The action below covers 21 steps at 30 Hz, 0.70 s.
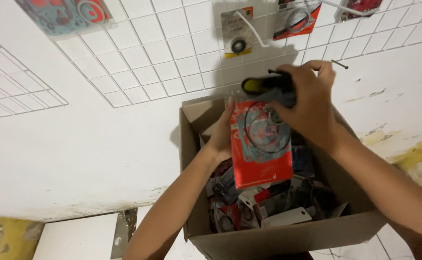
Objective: The person cleans various packaged items retrieved from a cardboard box using a cloth. They wipe the surfaces of several small packages and larger red boxes before placing some items onto a wall-mounted grid rack.
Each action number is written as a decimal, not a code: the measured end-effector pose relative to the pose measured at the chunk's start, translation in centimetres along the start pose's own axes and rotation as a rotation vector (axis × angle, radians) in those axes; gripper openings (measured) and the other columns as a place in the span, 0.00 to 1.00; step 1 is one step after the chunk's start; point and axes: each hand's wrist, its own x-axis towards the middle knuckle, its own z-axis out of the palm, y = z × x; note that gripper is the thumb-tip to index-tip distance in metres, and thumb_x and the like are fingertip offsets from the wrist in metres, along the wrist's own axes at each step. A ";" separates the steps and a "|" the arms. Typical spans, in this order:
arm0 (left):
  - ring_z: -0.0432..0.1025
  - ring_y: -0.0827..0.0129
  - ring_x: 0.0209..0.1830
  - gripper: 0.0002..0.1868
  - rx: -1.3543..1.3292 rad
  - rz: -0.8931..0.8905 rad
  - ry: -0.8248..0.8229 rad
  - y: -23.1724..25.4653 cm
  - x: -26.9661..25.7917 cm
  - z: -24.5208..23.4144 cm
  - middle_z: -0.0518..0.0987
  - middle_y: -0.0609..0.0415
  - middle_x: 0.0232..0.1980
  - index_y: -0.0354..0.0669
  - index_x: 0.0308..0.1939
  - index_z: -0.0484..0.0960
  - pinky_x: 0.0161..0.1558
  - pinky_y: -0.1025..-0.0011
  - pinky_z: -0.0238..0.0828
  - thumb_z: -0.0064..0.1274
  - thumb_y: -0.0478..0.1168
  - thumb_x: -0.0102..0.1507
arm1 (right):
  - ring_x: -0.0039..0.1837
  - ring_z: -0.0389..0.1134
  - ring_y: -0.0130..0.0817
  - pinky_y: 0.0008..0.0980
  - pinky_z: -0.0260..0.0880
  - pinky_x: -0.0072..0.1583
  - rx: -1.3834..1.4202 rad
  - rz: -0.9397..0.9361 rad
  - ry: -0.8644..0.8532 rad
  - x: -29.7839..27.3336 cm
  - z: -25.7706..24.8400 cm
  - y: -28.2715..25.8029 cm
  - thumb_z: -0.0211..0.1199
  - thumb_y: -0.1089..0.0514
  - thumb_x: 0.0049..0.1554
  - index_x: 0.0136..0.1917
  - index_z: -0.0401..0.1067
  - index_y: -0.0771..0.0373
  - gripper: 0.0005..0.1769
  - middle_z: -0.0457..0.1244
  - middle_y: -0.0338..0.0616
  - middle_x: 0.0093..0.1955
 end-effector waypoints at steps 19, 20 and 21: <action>0.66 0.56 0.69 0.49 -0.080 0.217 0.222 -2.9 1.8 -1.4 0.70 0.48 0.72 0.46 0.70 0.73 0.73 0.57 0.55 0.49 0.77 0.58 | 0.53 0.68 0.53 0.44 0.71 0.50 -0.215 -0.260 -0.121 -3.6 3.6 -5.0 0.59 0.42 0.60 0.70 0.69 0.46 0.26 0.63 0.54 0.60; 0.67 0.54 0.69 0.48 -0.076 0.223 0.218 -2.5 0.6 0.5 0.71 0.47 0.71 0.46 0.69 0.74 0.72 0.55 0.57 0.46 0.78 0.58 | 0.51 0.68 0.50 0.44 0.71 0.47 -0.310 -0.326 -0.037 -3.2 3.8 -4.1 0.57 0.44 0.60 0.72 0.69 0.44 0.26 0.64 0.52 0.62; 0.68 0.52 0.68 0.48 -0.072 0.229 0.215 -2.1 -0.6 2.3 0.72 0.46 0.70 0.46 0.68 0.74 0.71 0.54 0.59 0.43 0.78 0.59 | 0.48 0.68 0.48 0.43 0.70 0.45 -0.405 -0.392 0.048 -2.8 4.0 -3.2 0.56 0.46 0.61 0.73 0.69 0.43 0.27 0.65 0.50 0.64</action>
